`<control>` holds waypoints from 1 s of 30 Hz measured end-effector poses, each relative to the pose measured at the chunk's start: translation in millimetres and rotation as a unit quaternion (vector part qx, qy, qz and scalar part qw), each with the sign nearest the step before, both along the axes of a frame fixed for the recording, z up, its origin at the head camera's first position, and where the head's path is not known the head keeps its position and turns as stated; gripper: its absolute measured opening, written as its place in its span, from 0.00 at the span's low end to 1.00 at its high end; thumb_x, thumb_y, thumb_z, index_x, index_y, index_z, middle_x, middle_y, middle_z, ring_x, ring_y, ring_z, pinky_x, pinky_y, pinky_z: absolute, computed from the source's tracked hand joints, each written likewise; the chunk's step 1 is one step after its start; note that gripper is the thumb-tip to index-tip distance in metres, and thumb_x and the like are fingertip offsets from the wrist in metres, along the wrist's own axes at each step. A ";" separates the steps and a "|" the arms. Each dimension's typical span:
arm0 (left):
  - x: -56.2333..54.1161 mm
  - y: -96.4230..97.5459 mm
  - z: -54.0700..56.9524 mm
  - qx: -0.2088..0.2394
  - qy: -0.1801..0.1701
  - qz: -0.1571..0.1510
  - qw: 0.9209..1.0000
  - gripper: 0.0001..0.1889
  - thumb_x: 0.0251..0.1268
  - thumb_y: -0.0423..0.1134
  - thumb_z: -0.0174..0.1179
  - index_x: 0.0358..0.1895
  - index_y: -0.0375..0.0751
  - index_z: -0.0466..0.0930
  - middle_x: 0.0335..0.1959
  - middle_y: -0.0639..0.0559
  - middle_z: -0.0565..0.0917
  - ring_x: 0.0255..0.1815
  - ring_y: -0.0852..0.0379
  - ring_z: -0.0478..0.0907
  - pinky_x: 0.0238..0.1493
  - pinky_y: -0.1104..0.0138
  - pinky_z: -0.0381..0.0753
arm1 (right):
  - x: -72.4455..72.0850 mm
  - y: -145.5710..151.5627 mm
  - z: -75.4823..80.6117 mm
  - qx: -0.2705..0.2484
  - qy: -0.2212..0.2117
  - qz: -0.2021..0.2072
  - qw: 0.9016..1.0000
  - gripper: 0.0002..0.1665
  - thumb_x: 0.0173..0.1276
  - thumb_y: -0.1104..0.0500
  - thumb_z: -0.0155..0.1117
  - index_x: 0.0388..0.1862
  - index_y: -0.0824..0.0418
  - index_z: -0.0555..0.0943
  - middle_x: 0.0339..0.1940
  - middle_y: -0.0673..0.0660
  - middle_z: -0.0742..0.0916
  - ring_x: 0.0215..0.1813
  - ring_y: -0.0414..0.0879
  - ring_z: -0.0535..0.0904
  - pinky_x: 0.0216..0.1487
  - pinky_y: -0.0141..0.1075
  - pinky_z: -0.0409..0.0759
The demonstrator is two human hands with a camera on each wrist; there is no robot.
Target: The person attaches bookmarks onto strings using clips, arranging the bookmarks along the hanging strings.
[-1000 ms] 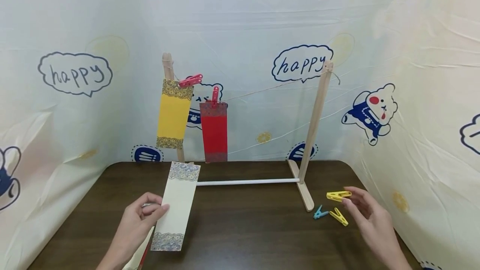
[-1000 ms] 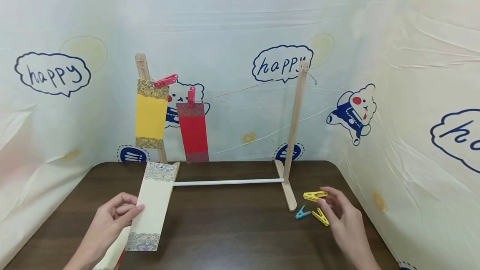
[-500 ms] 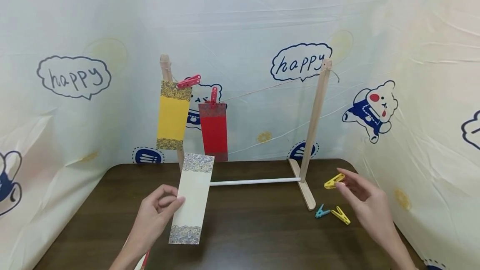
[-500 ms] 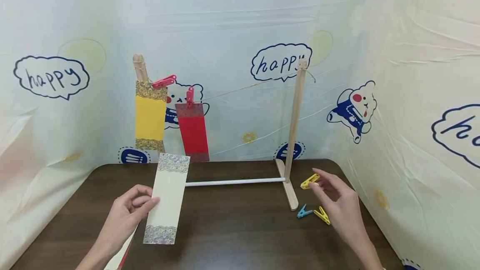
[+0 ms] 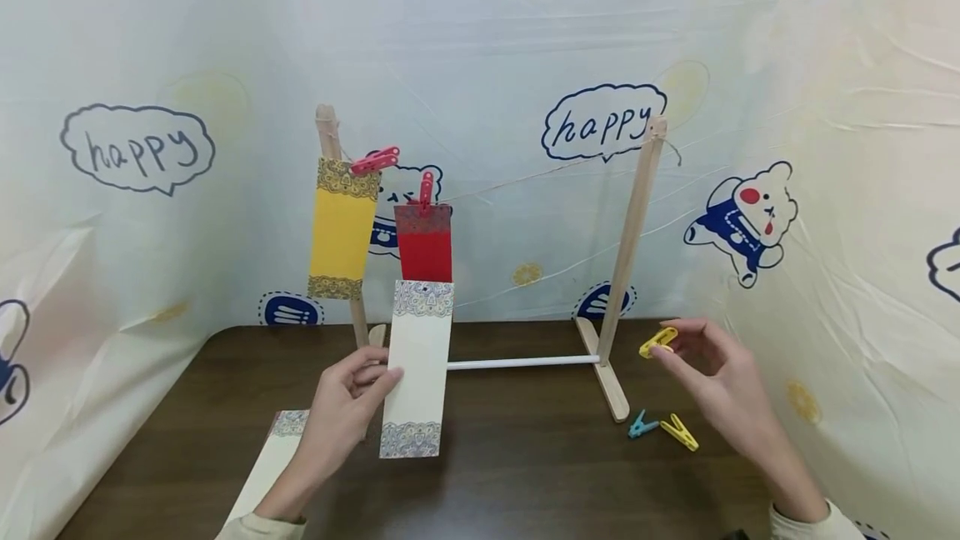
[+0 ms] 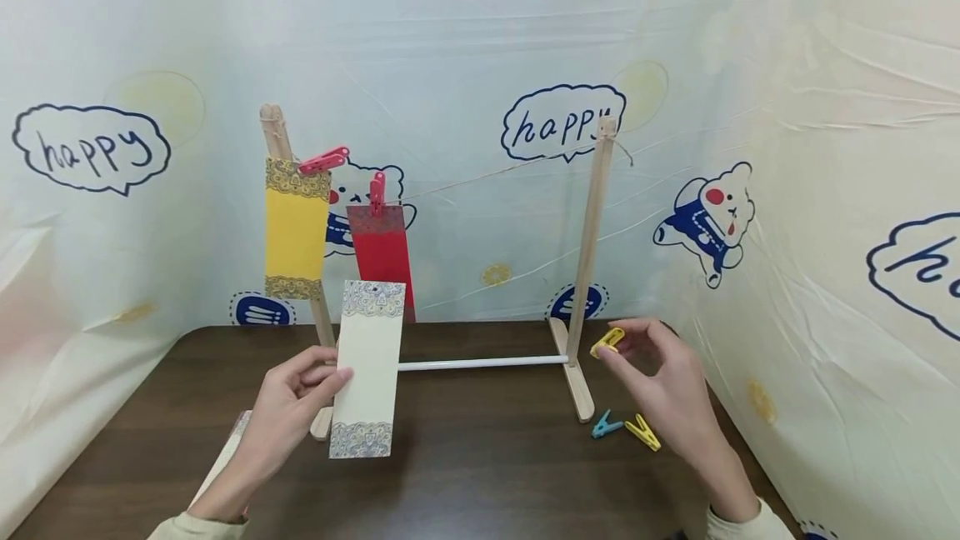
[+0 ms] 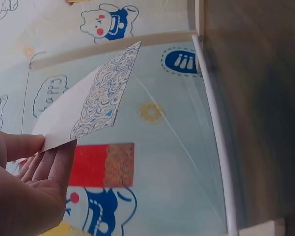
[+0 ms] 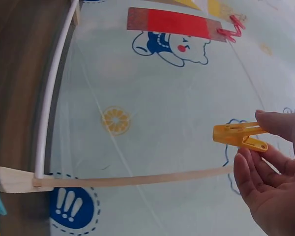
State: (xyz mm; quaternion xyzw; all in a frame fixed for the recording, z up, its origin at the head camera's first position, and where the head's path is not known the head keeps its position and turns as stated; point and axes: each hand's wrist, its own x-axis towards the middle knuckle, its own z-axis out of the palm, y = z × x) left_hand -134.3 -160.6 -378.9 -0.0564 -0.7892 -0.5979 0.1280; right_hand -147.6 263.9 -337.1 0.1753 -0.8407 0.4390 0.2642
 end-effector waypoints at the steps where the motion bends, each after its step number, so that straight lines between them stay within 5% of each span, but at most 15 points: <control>1: -2.6 2.6 0.9 0.002 0.004 -0.004 1.000 0.13 0.67 0.37 0.66 0.50 0.35 0.81 0.37 0.44 0.89 0.20 0.64 0.74 0.22 0.73 0.72 | -1.4 -0.5 2.5 0.001 0.007 0.005 1.000 0.19 0.60 0.70 0.73 0.49 0.62 0.80 0.40 0.54 0.84 0.38 0.38 0.80 0.41 0.21 0.78; 8: -19.3 15.5 6.2 -0.018 0.026 -0.016 0.999 0.11 0.68 0.35 0.65 0.50 0.36 0.82 0.39 0.44 0.89 0.30 0.55 0.82 0.35 0.71 0.80 | -10.9 -5.9 23.9 0.019 0.067 0.051 0.996 0.19 0.56 0.75 0.73 0.45 0.65 0.79 0.40 0.54 0.84 0.40 0.39 0.78 0.43 0.20 0.77; 19: -40.0 32.5 16.4 0.008 0.048 -0.055 0.997 0.12 0.68 0.36 0.64 0.51 0.36 0.81 0.41 0.43 0.89 0.24 0.55 0.77 0.29 0.70 0.74 | -25.2 -19.0 56.3 0.074 0.123 0.053 0.988 0.14 0.59 0.73 0.73 0.42 0.63 0.81 0.35 0.47 0.82 0.39 0.36 0.74 0.46 0.21 0.74; 30: -63.3 53.3 26.2 0.026 0.067 -0.073 0.995 0.12 0.69 0.37 0.63 0.51 0.36 0.80 0.41 0.43 0.88 0.33 0.51 0.84 0.43 0.68 0.82 | -46.2 -51.1 87.8 0.046 0.138 0.124 0.982 0.09 0.63 0.73 0.69 0.39 0.64 0.81 0.39 0.53 0.87 0.38 0.40 0.81 0.45 0.24 0.80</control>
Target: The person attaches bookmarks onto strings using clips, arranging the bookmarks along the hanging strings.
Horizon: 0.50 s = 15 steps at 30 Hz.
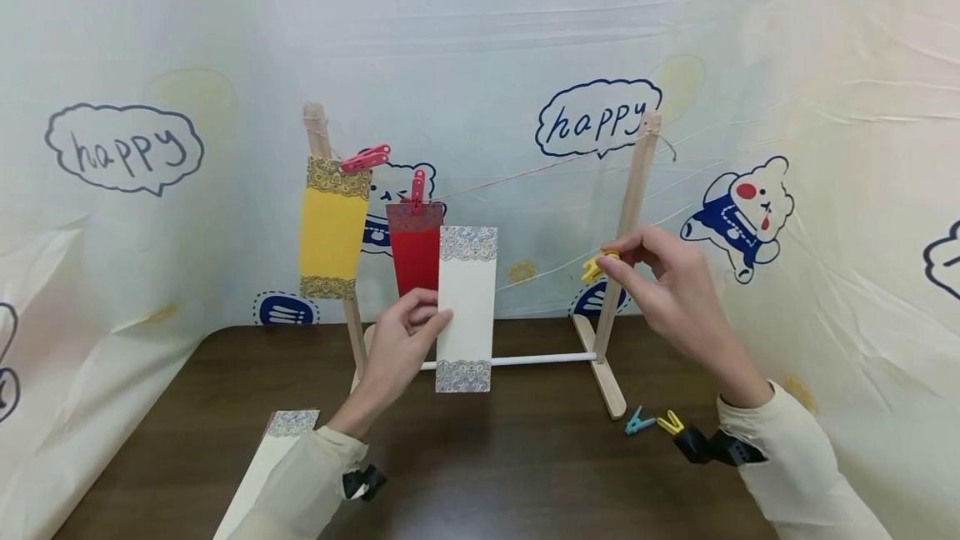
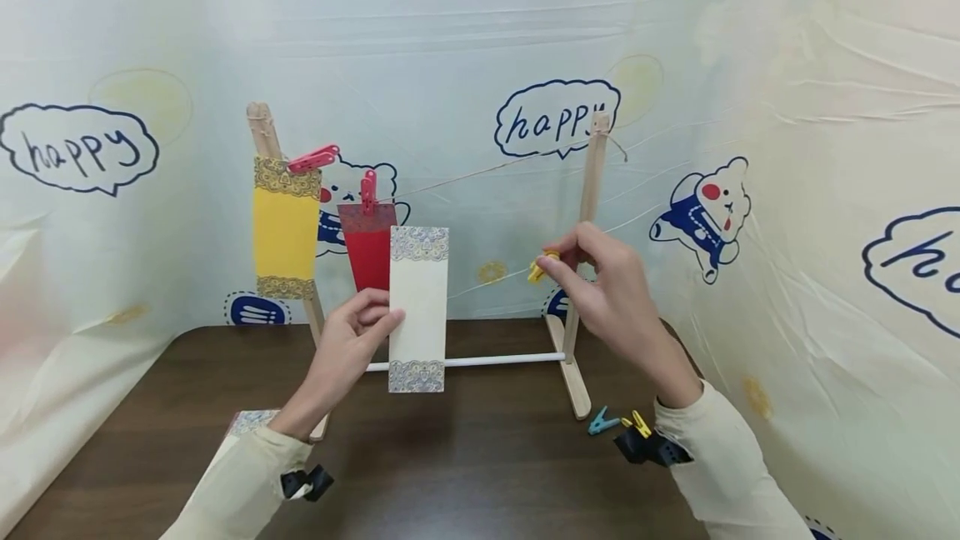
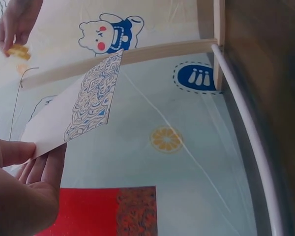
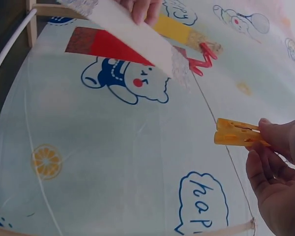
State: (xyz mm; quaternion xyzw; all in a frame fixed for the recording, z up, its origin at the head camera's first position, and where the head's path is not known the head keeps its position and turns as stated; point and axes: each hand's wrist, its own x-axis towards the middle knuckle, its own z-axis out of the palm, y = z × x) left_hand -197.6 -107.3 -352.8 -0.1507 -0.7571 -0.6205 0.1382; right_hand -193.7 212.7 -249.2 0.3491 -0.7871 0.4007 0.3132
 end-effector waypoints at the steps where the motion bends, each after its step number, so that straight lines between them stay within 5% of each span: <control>1: -2.7 2.7 1.9 0.003 0.002 -0.003 1.000 0.12 0.69 0.37 0.63 0.51 0.36 0.80 0.41 0.43 0.88 0.33 0.51 0.83 0.42 0.68 0.82 | -1.7 -2.4 3.1 -0.004 -0.004 0.002 1.000 0.08 0.63 0.72 0.69 0.39 0.64 0.82 0.39 0.53 0.88 0.38 0.40 0.82 0.44 0.24 0.80; 11: -20.9 18.0 8.0 0.020 0.020 -0.009 1.000 0.09 0.69 0.33 0.63 0.48 0.36 0.78 0.24 0.41 0.80 0.14 0.59 0.57 0.20 0.70 0.62 | -27.5 -34.6 34.7 -0.030 -0.004 0.044 0.999 0.03 0.67 0.69 0.66 0.39 0.67 0.82 0.38 0.56 0.87 0.36 0.44 0.82 0.41 0.27 0.81; 15: -25.6 22.4 6.5 0.017 0.014 -0.011 1.000 0.09 0.68 0.34 0.63 0.49 0.37 0.78 0.22 0.43 0.78 0.14 0.59 0.58 0.21 0.70 0.65 | -44.9 -49.8 47.8 -0.037 -0.007 0.049 0.998 0.04 0.69 0.66 0.66 0.39 0.68 0.81 0.38 0.56 0.87 0.34 0.44 0.80 0.36 0.28 0.78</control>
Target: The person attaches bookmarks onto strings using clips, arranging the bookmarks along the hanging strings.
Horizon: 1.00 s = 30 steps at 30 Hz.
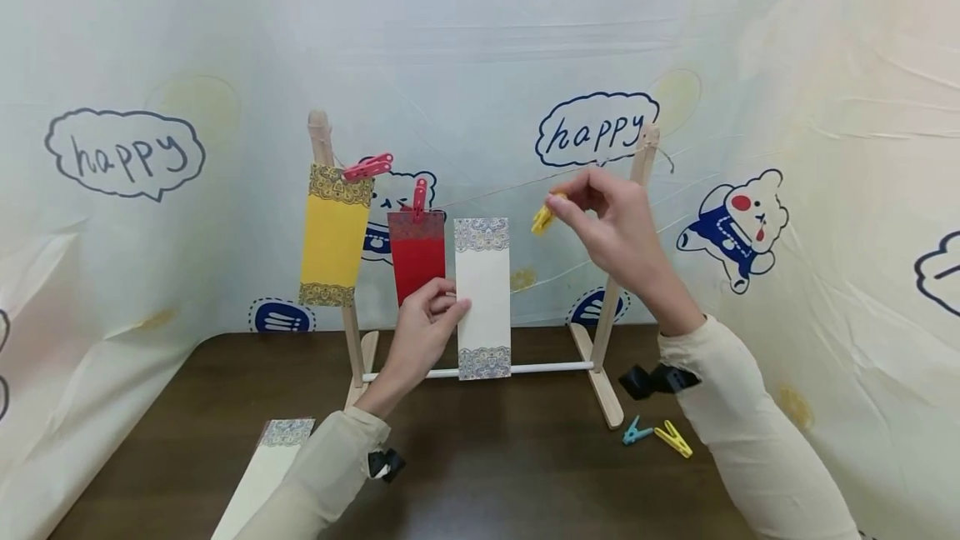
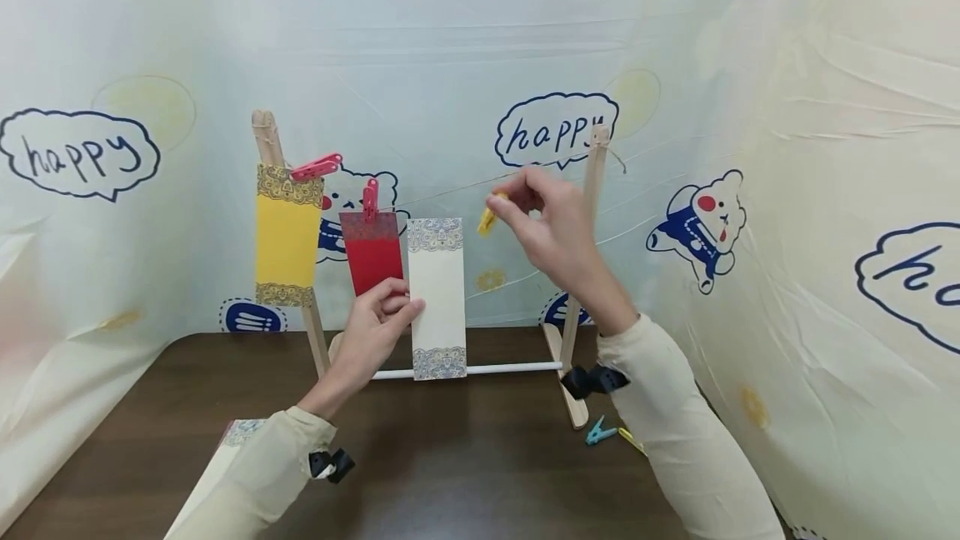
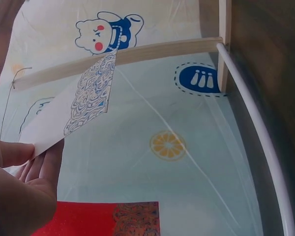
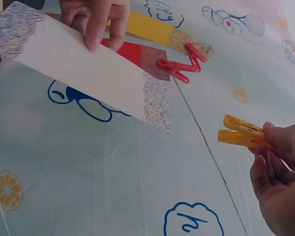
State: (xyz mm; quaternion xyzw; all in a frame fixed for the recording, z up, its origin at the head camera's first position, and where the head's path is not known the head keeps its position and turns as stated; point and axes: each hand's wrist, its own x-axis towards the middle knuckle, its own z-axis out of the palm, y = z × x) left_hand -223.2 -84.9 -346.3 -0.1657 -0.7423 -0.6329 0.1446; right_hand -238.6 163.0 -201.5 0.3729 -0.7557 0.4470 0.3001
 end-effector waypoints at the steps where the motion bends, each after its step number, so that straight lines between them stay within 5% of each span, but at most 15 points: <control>1: -0.8 0.9 -0.5 -0.001 0.001 -0.001 1.000 0.10 0.68 0.34 0.63 0.49 0.37 0.78 0.22 0.43 0.78 0.15 0.59 0.59 0.21 0.70 0.66 | -4.6 -3.6 2.5 -0.004 -0.002 0.002 1.000 0.05 0.69 0.66 0.66 0.39 0.68 0.81 0.38 0.57 0.87 0.34 0.45 0.79 0.35 0.29 0.77; 12: -9.0 5.3 1.8 -0.007 0.003 -0.004 1.000 0.10 0.68 0.35 0.64 0.48 0.36 0.79 0.32 0.40 0.86 0.19 0.56 0.70 0.31 0.69 0.78 | -34.0 -42.9 34.1 0.011 0.002 0.027 1.000 0.07 0.71 0.63 0.65 0.39 0.69 0.82 0.37 0.58 0.87 0.32 0.47 0.80 0.34 0.30 0.77; 22: -11.8 4.3 3.2 -0.010 -0.011 -0.010 1.000 0.11 0.68 0.33 0.63 0.51 0.36 0.78 0.40 0.40 0.87 0.29 0.48 0.83 0.44 0.63 0.85 | -50.2 -60.2 36.7 0.087 -0.014 0.003 0.996 0.06 0.70 0.62 0.66 0.38 0.66 0.82 0.34 0.57 0.86 0.29 0.46 0.75 0.32 0.32 0.74; 30: 12.9 6.6 31.1 -0.014 -0.036 -0.010 0.999 0.11 0.69 0.27 0.60 0.52 0.28 0.76 0.41 0.32 0.85 0.33 0.34 0.80 0.43 0.65 0.84 | -55.6 -64.0 32.0 0.145 -0.048 0.013 0.988 0.04 0.70 0.63 0.66 0.38 0.64 0.82 0.34 0.55 0.85 0.31 0.45 0.75 0.34 0.32 0.76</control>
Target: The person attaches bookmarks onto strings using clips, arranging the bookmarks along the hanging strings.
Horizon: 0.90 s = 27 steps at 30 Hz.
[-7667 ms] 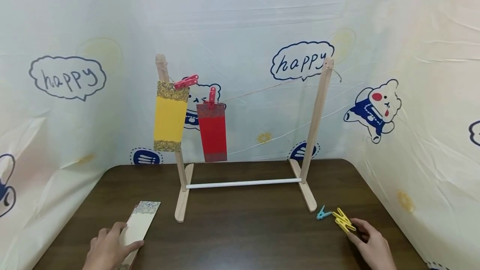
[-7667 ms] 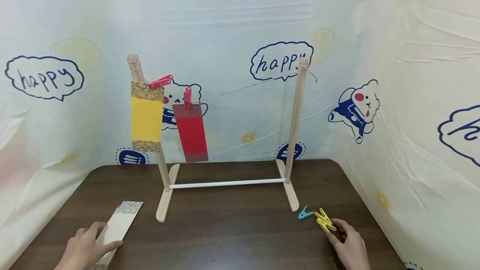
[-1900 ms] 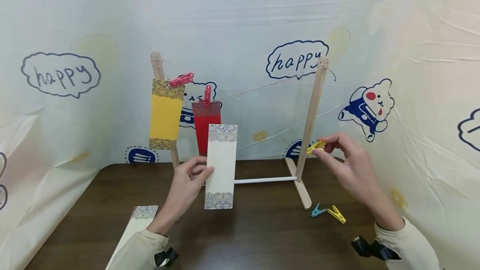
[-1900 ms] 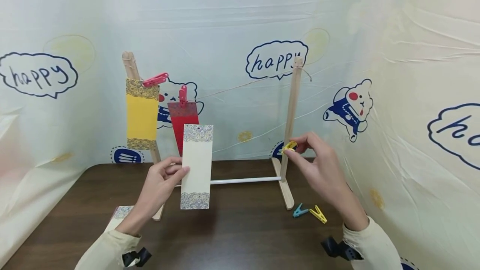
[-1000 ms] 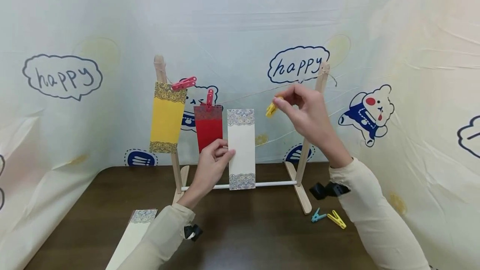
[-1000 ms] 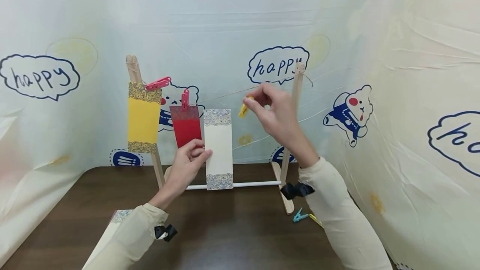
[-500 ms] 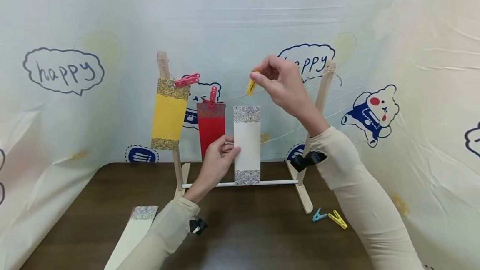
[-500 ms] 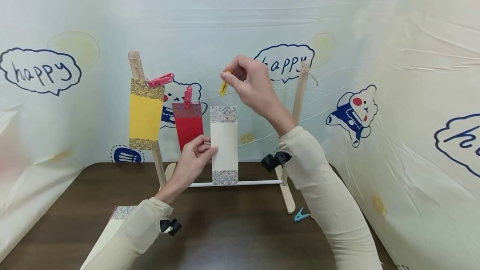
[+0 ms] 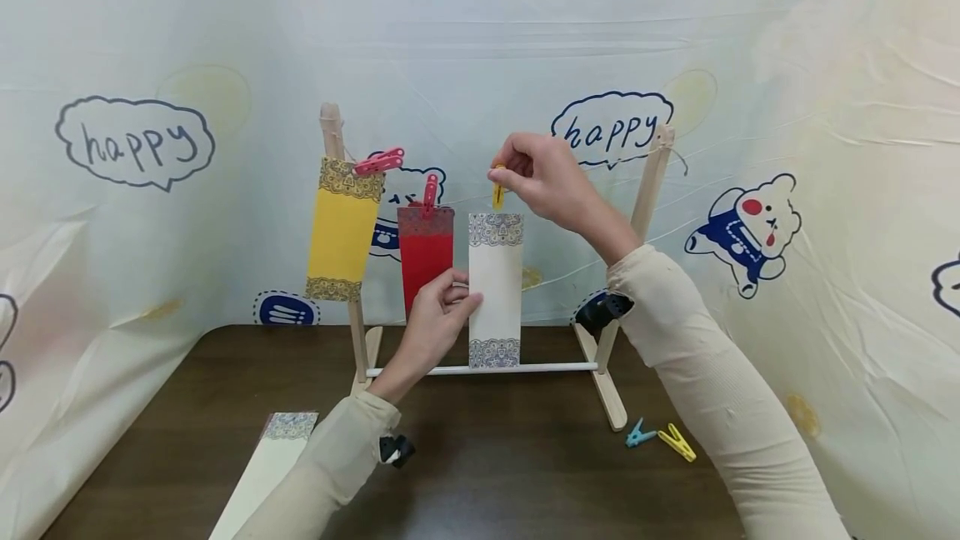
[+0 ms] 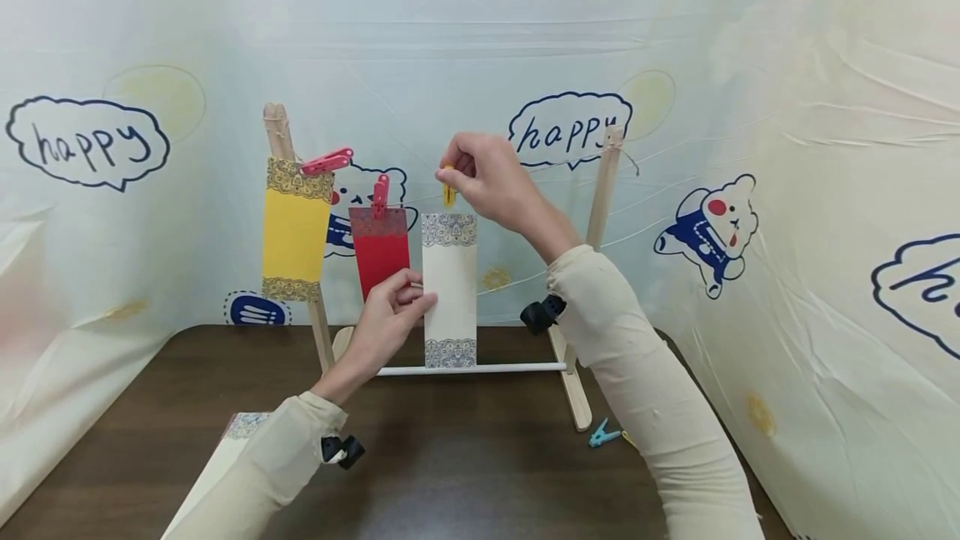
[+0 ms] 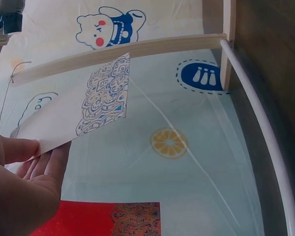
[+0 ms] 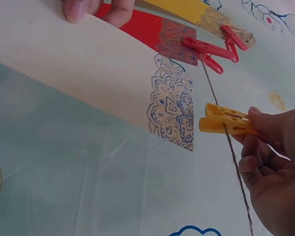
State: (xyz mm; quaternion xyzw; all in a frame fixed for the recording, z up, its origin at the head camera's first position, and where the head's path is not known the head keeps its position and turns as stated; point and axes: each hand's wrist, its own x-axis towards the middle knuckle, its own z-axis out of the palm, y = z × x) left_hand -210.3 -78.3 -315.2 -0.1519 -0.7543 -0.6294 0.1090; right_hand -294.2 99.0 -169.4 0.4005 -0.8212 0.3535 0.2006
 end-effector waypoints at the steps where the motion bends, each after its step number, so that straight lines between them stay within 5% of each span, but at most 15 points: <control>1: -0.3 0.2 -0.3 -0.002 0.001 0.001 1.000 0.11 0.69 0.27 0.60 0.52 0.28 0.76 0.42 0.32 0.86 0.33 0.35 0.81 0.43 0.67 0.84 | -0.4 0.6 -1.0 0.005 -0.005 0.000 1.000 0.04 0.70 0.63 0.66 0.38 0.64 0.82 0.34 0.55 0.85 0.31 0.45 0.76 0.34 0.33 0.77; 10: 0.2 2.4 0.8 -0.008 0.007 0.011 1.000 0.11 0.68 0.26 0.61 0.51 0.27 0.77 0.45 0.32 0.86 0.41 0.38 0.85 0.51 0.58 0.84 | 0.6 3.1 -6.1 0.025 -0.038 0.012 0.999 0.04 0.70 0.63 0.66 0.38 0.64 0.82 0.35 0.55 0.85 0.34 0.46 0.77 0.36 0.33 0.78; 17: -21.7 1.1 -24.0 0.004 0.008 0.002 1.000 0.13 0.69 0.30 0.62 0.54 0.30 0.76 0.48 0.35 0.86 0.43 0.41 0.85 0.52 0.57 0.83 | 3.0 3.5 -7.9 0.046 -0.063 0.002 0.997 0.07 0.70 0.60 0.66 0.42 0.64 0.84 0.38 0.56 0.86 0.37 0.47 0.78 0.39 0.36 0.79; 27: -20.9 -3.4 -36.6 0.001 0.027 0.011 1.000 0.14 0.69 0.33 0.63 0.55 0.37 0.78 0.50 0.41 0.86 0.50 0.47 0.85 0.55 0.55 0.81 | 13.1 8.5 -9.4 0.087 -0.062 -0.045 0.993 0.23 0.70 0.51 0.67 0.59 0.62 0.82 0.50 0.56 0.86 0.43 0.46 0.78 0.46 0.39 0.80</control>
